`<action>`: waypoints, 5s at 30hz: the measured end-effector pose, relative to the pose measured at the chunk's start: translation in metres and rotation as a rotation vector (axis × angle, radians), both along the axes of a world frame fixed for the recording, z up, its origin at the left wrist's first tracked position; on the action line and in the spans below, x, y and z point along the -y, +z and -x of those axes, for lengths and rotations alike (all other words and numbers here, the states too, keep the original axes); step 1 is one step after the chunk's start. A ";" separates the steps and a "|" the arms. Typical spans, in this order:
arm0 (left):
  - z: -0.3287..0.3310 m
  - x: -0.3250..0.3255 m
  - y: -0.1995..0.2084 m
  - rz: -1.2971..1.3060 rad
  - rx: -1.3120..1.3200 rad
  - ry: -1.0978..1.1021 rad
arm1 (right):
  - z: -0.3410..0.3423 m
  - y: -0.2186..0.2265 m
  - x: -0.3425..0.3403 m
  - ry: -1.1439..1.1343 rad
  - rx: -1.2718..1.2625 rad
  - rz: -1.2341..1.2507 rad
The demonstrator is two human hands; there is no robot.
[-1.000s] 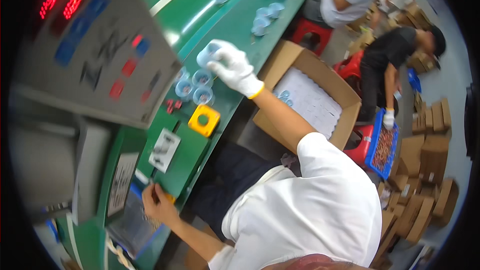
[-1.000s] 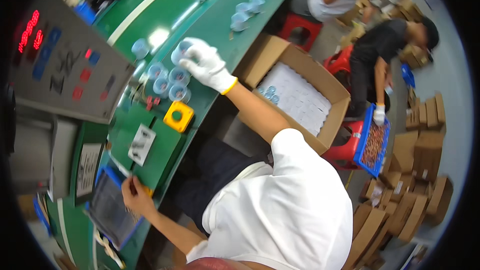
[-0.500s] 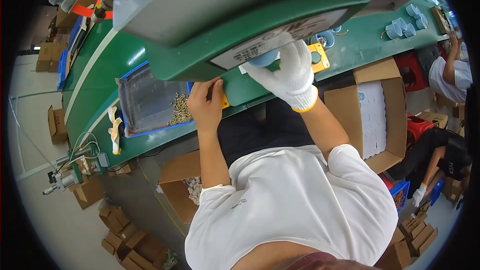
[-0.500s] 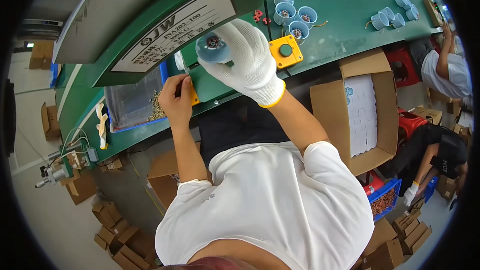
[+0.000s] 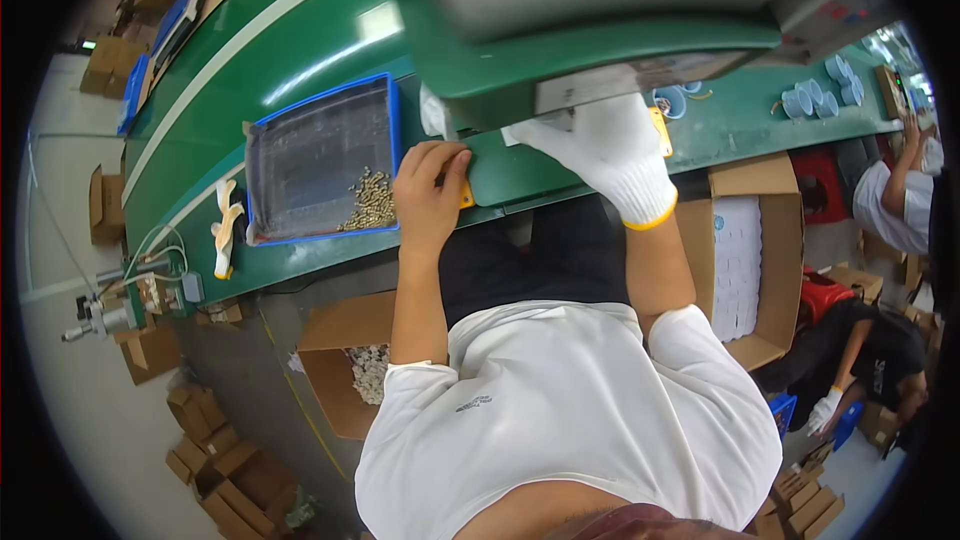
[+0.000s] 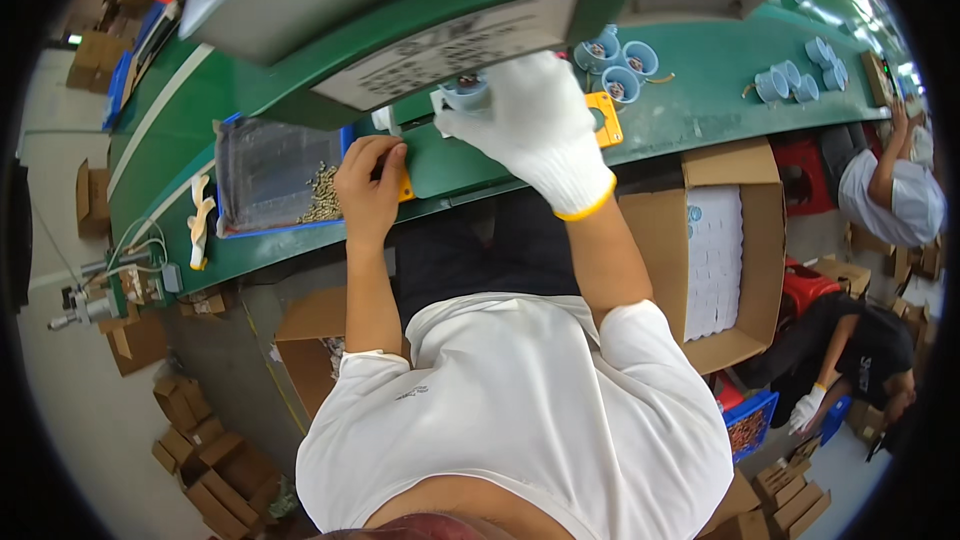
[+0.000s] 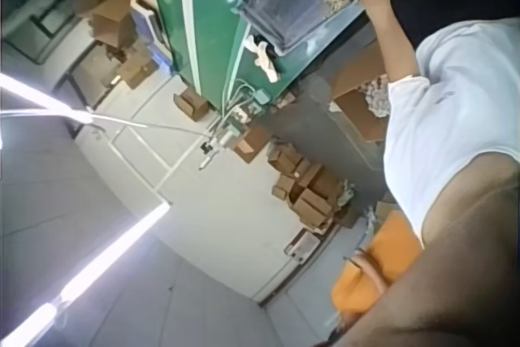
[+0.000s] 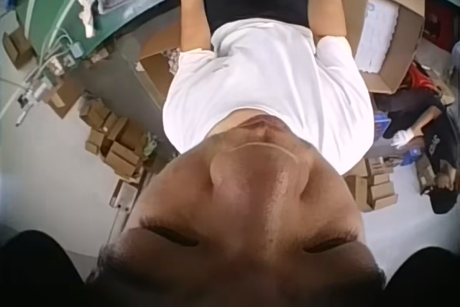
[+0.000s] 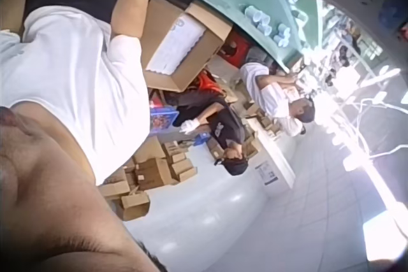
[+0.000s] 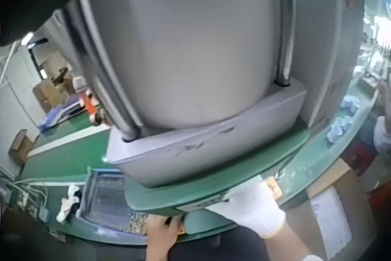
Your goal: Manually place small metal components into a press machine and operate the machine to assemble electronic parts.
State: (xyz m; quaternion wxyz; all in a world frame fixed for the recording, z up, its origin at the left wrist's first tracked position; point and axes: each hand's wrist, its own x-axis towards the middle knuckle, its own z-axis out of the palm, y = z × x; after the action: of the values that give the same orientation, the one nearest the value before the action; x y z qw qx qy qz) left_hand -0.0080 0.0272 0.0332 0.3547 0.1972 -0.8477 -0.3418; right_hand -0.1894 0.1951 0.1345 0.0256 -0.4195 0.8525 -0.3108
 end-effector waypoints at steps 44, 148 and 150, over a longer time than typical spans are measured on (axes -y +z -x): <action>0.009 -0.012 0.017 0.104 -0.052 0.008 | 0.042 -0.141 -0.087 -0.079 -0.398 0.685; -0.059 0.094 -0.029 0.189 0.475 0.064 | 0.042 -0.113 -0.098 -0.167 -0.573 0.692; -0.071 0.097 -0.018 0.197 0.536 0.000 | 0.043 -0.086 -0.086 0.027 -0.404 0.763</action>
State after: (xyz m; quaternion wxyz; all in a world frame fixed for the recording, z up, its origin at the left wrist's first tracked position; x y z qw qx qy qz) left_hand 0.0634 -0.0702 0.0154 0.1355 0.2451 -0.9403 -0.1935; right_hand -0.2322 0.2812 0.0483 -0.2946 -0.4624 0.6588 -0.5151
